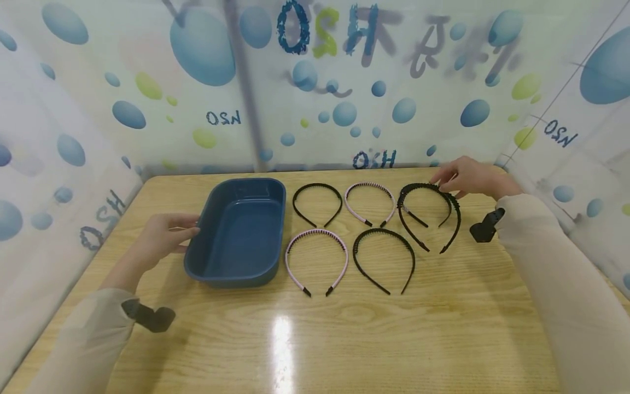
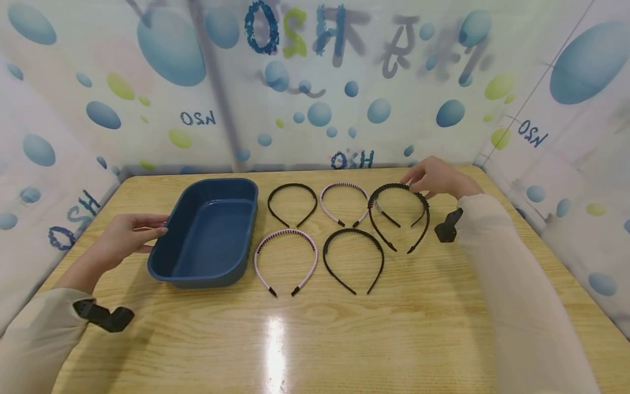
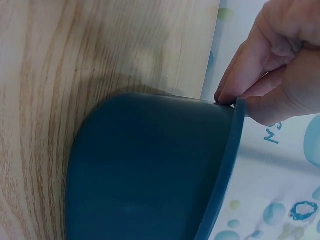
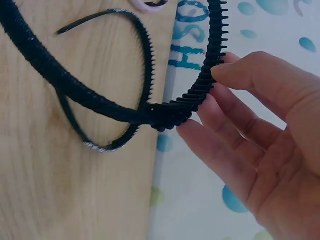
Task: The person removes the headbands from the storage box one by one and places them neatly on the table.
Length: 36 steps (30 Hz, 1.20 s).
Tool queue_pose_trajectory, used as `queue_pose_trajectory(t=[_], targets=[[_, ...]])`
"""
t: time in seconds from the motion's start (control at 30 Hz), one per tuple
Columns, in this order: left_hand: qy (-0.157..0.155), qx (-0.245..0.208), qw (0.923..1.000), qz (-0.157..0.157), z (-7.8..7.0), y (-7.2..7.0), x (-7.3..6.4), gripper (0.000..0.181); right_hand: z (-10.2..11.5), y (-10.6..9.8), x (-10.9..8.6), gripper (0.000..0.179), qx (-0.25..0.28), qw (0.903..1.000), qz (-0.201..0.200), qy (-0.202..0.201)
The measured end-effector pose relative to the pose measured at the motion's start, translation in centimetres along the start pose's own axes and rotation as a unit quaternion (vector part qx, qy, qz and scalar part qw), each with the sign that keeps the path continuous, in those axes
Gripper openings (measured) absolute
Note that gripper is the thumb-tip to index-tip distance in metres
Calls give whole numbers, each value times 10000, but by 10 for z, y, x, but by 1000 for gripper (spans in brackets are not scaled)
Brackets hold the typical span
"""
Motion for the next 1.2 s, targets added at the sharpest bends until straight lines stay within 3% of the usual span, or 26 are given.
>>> queue_pose_trajectory(t=[0.3, 1.2], targets=[[-8, 6, 10000, 37, 1, 0, 0, 45, -32, 14, -3, 31, 319, 9988, 265, 262], [47, -67, 9999, 73, 3, 0, 1, 46, -61, 42, -23, 39, 941, 9835, 1379, 693]])
Point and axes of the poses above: each hand's wrist, its own x-axis towards the middle knuckle, its own y-axis out of the palm, z = x × y, the point moved 5 cm from there along x, towards the middle knuckle, and after that the axes turned 12 degrees about -x, right-handed, at the moved point
